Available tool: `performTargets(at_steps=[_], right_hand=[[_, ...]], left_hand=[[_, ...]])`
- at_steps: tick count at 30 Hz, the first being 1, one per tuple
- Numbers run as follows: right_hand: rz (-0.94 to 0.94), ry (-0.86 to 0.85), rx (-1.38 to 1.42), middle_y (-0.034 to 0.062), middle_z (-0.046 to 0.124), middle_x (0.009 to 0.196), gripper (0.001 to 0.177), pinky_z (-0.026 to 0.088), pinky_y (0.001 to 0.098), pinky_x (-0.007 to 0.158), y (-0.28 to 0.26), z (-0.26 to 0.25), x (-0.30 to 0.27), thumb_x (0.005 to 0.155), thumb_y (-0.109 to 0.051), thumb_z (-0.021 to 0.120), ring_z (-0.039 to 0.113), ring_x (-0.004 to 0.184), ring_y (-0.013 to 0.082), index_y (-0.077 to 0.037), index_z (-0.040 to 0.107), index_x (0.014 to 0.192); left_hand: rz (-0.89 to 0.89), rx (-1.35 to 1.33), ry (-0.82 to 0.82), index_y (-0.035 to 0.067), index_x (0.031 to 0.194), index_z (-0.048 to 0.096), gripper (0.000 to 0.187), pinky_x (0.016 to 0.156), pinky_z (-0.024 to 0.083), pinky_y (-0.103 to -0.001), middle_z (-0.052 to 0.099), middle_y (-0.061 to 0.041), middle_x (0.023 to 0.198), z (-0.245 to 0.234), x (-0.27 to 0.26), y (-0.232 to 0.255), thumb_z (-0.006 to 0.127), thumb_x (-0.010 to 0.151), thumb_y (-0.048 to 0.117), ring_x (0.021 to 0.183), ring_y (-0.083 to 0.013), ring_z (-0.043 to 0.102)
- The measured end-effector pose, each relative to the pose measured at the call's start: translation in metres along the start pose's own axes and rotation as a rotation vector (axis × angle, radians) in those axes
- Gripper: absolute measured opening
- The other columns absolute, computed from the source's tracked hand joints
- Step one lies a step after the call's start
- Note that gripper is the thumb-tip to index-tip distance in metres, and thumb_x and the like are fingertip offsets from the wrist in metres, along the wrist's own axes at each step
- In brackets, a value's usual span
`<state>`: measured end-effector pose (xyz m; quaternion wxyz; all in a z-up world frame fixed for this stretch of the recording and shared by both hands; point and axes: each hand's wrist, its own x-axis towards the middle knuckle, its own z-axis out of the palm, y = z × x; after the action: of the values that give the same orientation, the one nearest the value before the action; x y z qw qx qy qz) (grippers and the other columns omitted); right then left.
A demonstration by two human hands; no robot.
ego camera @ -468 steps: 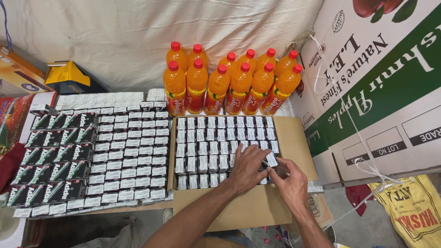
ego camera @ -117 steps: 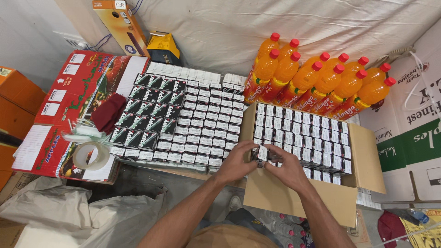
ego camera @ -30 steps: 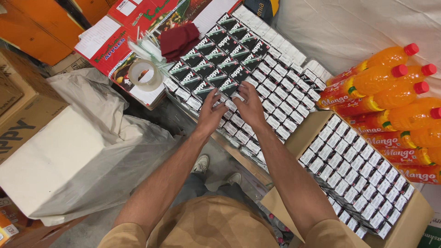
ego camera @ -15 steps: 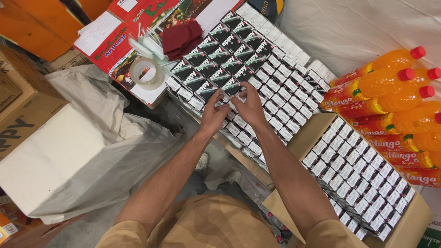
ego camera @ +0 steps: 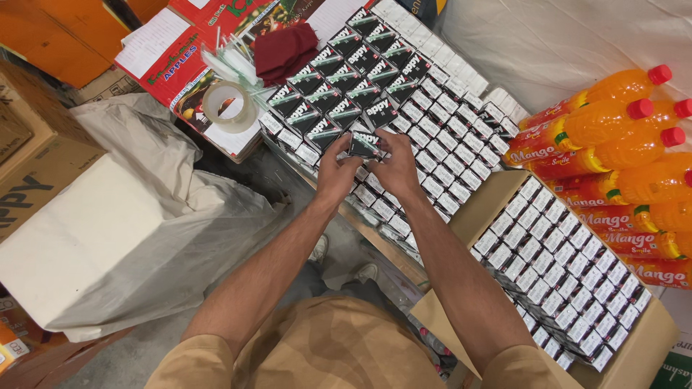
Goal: The person repeatedly picks up small rectangular boxes from a pile and places them into a larger cardboard box. The person arranges the small boxes in neat rows within the larger box.
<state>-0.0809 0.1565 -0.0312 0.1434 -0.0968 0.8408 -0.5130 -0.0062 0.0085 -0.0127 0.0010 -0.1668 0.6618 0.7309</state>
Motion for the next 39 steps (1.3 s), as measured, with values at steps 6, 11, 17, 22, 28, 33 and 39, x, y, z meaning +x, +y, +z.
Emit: performTargets(at_steps=[6,11,17,22,28,33,39], right_hand=[[0.045,0.015,0.031,0.0187,0.06,0.135,0.065,0.058,0.0367,0.098,-0.028,-0.01,-0.022,0.076,0.003,0.074,0.061,0.126,0.0349,-0.01,0.058,0.138],[-0.011,0.079,-0.066,0.0153,0.064,0.134,0.066,0.053,0.048,0.101,-0.047,-0.032,-0.041,0.08,-0.014,0.081,0.06,0.127,0.035,-0.015,0.055,0.14],[-0.082,0.2,0.004,0.0181,0.064,0.136,0.063,0.048,0.0514,0.107,-0.044,-0.067,-0.056,0.082,-0.015,0.082,0.055,0.132,0.0417,-0.012,0.057,0.14],[-0.094,0.354,0.046,0.0184,0.066,0.135,0.06,0.05,0.0454,0.107,-0.038,-0.1,-0.083,0.08,-0.008,0.081,0.059,0.129,0.0372,-0.006,0.063,0.137],[-0.084,0.446,0.043,0.0106,0.067,0.134,0.059,0.049,0.0461,0.106,-0.019,-0.141,-0.138,0.078,-0.008,0.085,0.06,0.129,0.0296,-0.012,0.067,0.135],[-0.049,0.495,-0.07,0.008,0.059,0.131,0.057,0.055,0.0382,0.092,-0.027,-0.172,-0.202,0.081,-0.007,0.086,0.063,0.108,0.0233,-0.012,0.067,0.134],[0.008,0.553,-0.097,0.009,0.059,0.126,0.062,0.055,0.0377,0.092,-0.023,-0.183,-0.262,0.08,-0.008,0.087,0.063,0.109,0.0249,-0.01,0.064,0.138]], left_hand=[[-0.035,0.015,0.061,0.005,0.152,0.039,0.054,0.098,0.055,-0.062,0.035,-0.028,0.149,0.017,0.013,-0.014,0.053,0.102,0.016,0.128,-0.0407,0.053],[-0.033,0.027,0.019,0.004,0.151,0.04,0.052,0.097,0.055,-0.063,0.038,-0.029,0.145,0.027,0.012,0.001,0.053,0.103,0.018,0.126,-0.0413,0.055],[-0.045,0.004,-0.093,0.003,0.147,0.048,0.057,0.094,0.054,-0.058,0.057,-0.022,0.127,0.057,0.007,0.021,0.059,0.103,0.037,0.121,-0.0364,0.061],[0.002,-0.012,-0.255,-0.005,0.145,0.046,0.075,0.096,0.054,-0.059,0.066,-0.022,0.116,0.092,0.003,0.024,0.067,0.1,0.051,0.116,-0.0374,0.066],[-0.042,0.098,-0.384,0.001,0.14,0.055,0.075,0.092,0.058,-0.055,0.072,-0.014,0.109,0.136,-0.018,0.028,0.077,0.091,0.053,0.108,-0.0289,0.072],[-0.204,-0.006,-0.516,-0.004,0.148,0.038,0.103,0.088,0.062,-0.038,0.068,-0.02,0.105,0.162,-0.053,0.05,0.087,0.078,0.052,0.087,-0.0233,0.075],[-0.31,-0.062,-0.736,-0.004,0.15,0.033,0.106,0.087,0.061,-0.043,0.062,-0.026,0.111,0.186,-0.094,0.056,0.088,0.077,0.048,0.09,-0.0326,0.074]])
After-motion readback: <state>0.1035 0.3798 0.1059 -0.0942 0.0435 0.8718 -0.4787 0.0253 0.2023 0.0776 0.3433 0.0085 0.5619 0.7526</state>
